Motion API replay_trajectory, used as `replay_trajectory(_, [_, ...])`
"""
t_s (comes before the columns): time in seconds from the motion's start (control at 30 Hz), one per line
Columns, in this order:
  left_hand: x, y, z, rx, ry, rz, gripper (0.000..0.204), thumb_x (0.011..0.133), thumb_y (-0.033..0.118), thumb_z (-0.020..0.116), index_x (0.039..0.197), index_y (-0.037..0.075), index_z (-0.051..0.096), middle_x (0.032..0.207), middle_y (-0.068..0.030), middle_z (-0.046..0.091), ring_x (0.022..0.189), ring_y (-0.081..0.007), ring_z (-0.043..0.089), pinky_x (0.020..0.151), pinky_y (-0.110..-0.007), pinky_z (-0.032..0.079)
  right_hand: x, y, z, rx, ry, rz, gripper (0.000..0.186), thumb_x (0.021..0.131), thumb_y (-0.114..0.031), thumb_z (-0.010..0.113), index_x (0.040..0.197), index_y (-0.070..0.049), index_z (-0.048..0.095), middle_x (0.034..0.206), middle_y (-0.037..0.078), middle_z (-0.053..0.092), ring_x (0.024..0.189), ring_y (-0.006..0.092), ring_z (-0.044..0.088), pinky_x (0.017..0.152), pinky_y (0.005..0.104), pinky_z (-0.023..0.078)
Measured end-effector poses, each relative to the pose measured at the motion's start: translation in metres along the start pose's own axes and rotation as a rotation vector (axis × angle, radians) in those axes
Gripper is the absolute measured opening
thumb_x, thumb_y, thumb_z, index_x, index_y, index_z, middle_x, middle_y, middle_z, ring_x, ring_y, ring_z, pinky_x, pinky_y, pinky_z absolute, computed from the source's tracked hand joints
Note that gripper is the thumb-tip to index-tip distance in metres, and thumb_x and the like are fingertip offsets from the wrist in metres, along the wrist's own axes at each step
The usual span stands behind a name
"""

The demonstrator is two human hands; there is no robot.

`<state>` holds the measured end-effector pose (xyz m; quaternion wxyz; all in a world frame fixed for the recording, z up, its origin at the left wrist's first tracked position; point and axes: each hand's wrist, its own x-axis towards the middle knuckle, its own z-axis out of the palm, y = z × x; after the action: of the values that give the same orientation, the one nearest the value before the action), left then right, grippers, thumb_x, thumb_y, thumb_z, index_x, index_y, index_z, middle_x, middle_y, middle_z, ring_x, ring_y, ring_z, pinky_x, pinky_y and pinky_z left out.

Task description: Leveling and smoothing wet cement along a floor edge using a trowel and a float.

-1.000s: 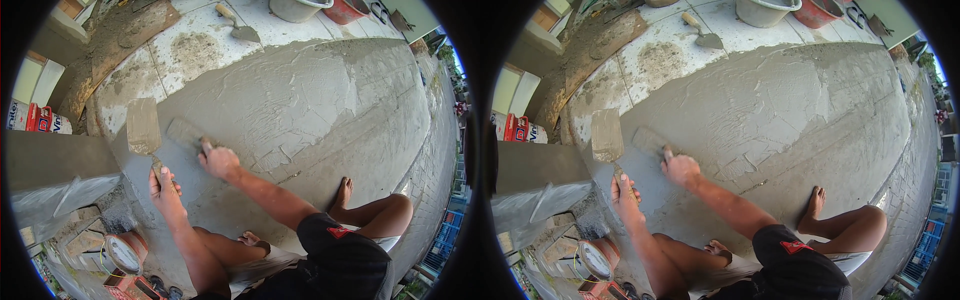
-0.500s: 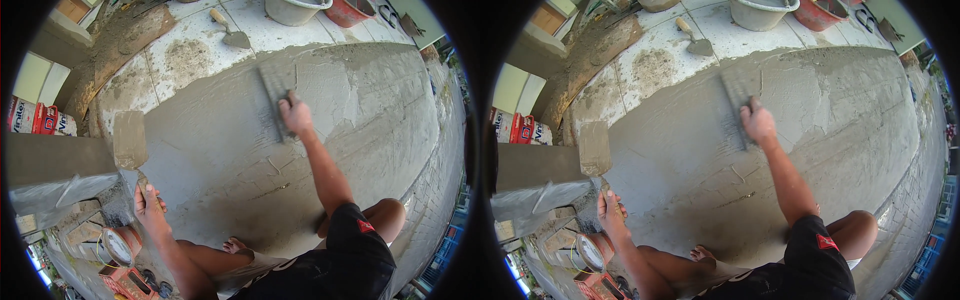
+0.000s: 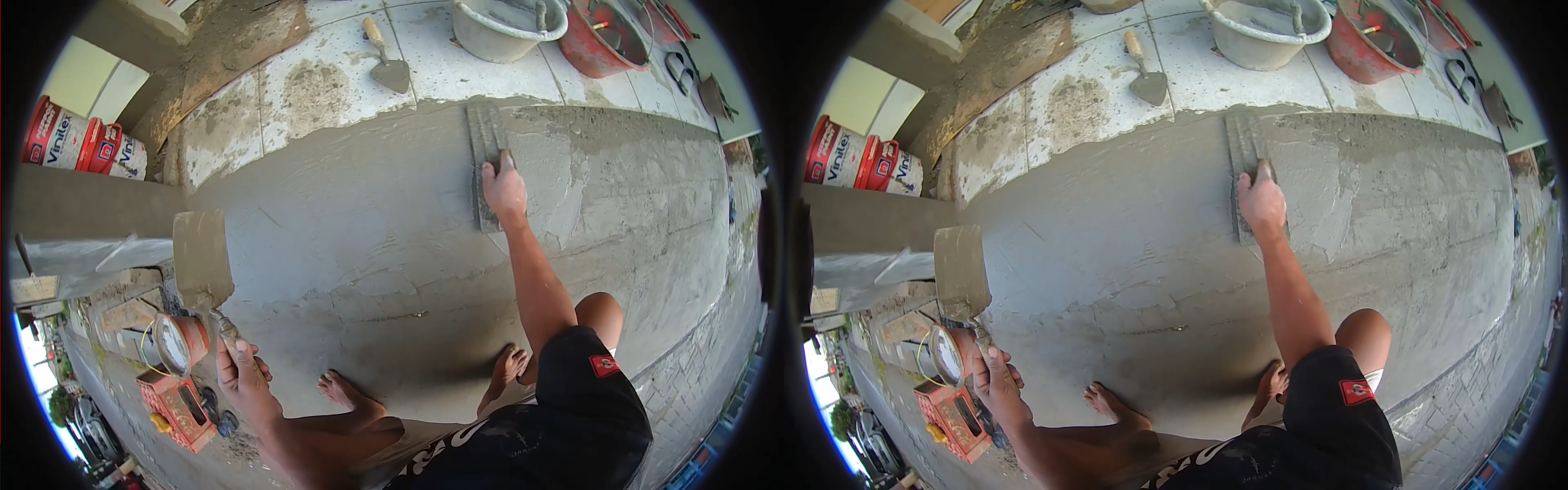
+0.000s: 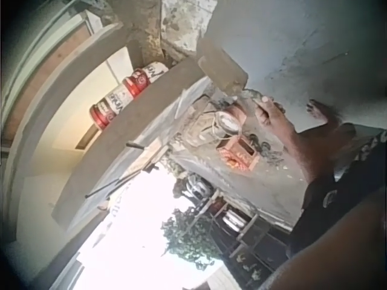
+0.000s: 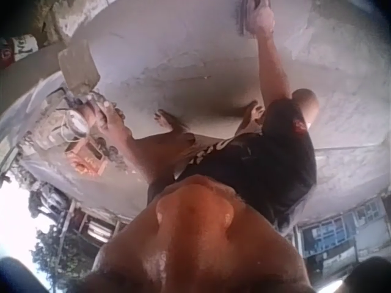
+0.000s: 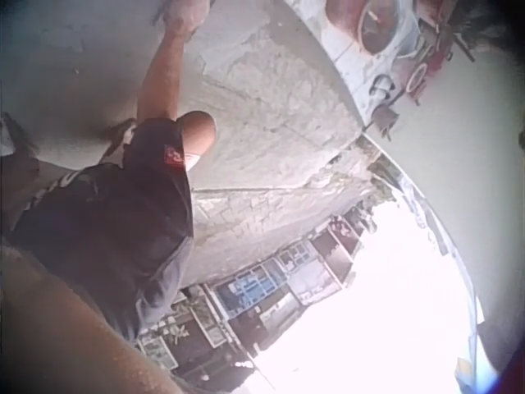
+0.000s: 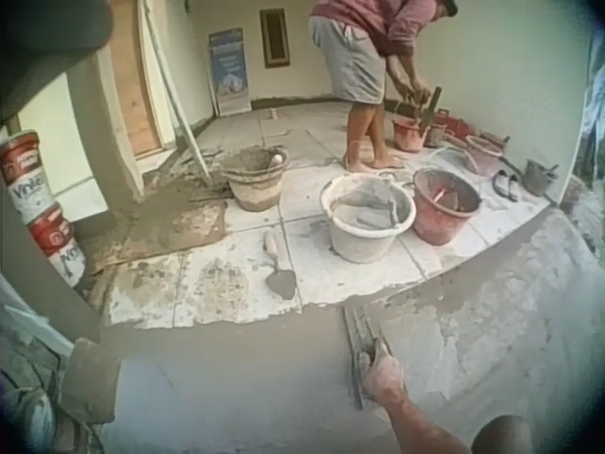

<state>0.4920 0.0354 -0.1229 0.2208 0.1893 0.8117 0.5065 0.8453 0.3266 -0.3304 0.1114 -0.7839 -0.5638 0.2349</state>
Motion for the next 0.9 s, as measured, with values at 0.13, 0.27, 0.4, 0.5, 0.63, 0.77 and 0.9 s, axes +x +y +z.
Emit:
replay_trajectory(0.13, [-0.022, 0.004, -0.002, -0.013, 0.016, -0.003, 0.042, 0.100, 0.030, 0.066, 0.135, 0.008, 0.060, 0.087, 0.0009, 0.061, 0.062, -0.0043, 0.048, 0.053, -0.020, 0.037, -0.038, 0.002, 0.018, 0.581, -0.008, -0.171, 0.067, 0.097, -0.028, 0.059, 0.153, 0.000, 0.033, 0.121, 0.032, 0.064, 0.093, 0.0451, 0.070, 0.087, 0.0510, 0.055])
replay_trajectory(0.27, [-0.039, 0.007, 0.004, 0.010, 0.052, -0.034, 0.043, 0.099, 0.030, 0.067, 0.134, 0.007, 0.060, 0.087, 0.0011, 0.061, 0.062, -0.0039, 0.048, 0.053, -0.020, 0.037, -0.077, -0.059, 0.057, 0.879, -0.437, -0.107, 0.066, 0.097, -0.028, 0.060, 0.151, 0.000, 0.034, 0.103, 0.031, 0.069, 0.088, 0.0486, 0.068, 0.083, 0.0532, 0.054])
replay_trajectory(0.4, [-0.055, 0.012, 0.008, 0.005, 0.041, -0.023, 0.046, 0.098, 0.030, 0.070, 0.135, 0.005, 0.059, 0.086, 0.0016, 0.061, 0.060, -0.0035, 0.047, 0.052, -0.019, 0.037, -0.084, -0.075, 0.064, 0.445, -0.010, -0.430, 0.059, 0.097, -0.024, 0.058, 0.148, -0.001, 0.036, 0.091, 0.032, 0.068, 0.080, 0.0512, 0.066, 0.074, 0.0583, 0.053])
replay_trajectory(0.5, [-0.065, 0.016, 0.007, 0.021, 0.025, -0.032, 0.048, 0.097, 0.029, 0.071, 0.136, 0.004, 0.059, 0.085, 0.0023, 0.060, 0.060, -0.0031, 0.046, 0.053, -0.019, 0.036, -0.088, -0.049, 0.046, 0.276, -0.080, -0.319, 0.059, 0.096, -0.024, 0.057, 0.146, -0.002, 0.035, 0.097, 0.032, 0.068, 0.083, 0.0504, 0.067, 0.074, 0.0579, 0.054])
replay_trajectory(0.63, [-0.073, 0.016, 0.013, -0.002, 0.021, -0.087, 0.050, 0.096, 0.028, 0.072, 0.138, 0.005, 0.058, 0.085, 0.0035, 0.059, 0.061, -0.0024, 0.045, 0.054, -0.018, 0.036, -0.104, -0.022, 0.031, 0.110, -0.107, -0.431, 0.056, 0.096, -0.026, 0.056, 0.144, -0.005, 0.037, 0.101, 0.029, 0.069, 0.082, 0.0478, 0.069, 0.073, 0.0557, 0.056])
replay_trajectory(0.77, [-0.079, 0.016, 0.019, 0.013, 0.028, -0.074, 0.051, 0.096, 0.027, 0.072, 0.139, 0.005, 0.057, 0.084, 0.0045, 0.058, 0.061, -0.0022, 0.044, 0.054, -0.018, 0.035, -0.115, -0.015, 0.032, -0.070, -0.186, -0.495, 0.040, 0.098, -0.026, 0.055, 0.134, -0.009, 0.046, 0.103, 0.024, 0.069, 0.082, 0.0430, 0.071, 0.072, 0.0534, 0.058])
replay_trajectory(0.9, [-0.082, 0.018, 0.018, 0.015, 0.028, -0.056, 0.051, 0.096, 0.025, 0.072, 0.140, 0.006, 0.057, 0.081, 0.0062, 0.057, 0.062, -0.0019, 0.043, 0.055, -0.018, 0.035, -0.114, -0.013, 0.038, -0.024, -0.114, -0.515, 0.027, 0.099, -0.026, 0.054, 0.121, -0.010, 0.051, 0.100, 0.022, 0.069, 0.081, 0.0415, 0.071, 0.071, 0.0523, 0.059])
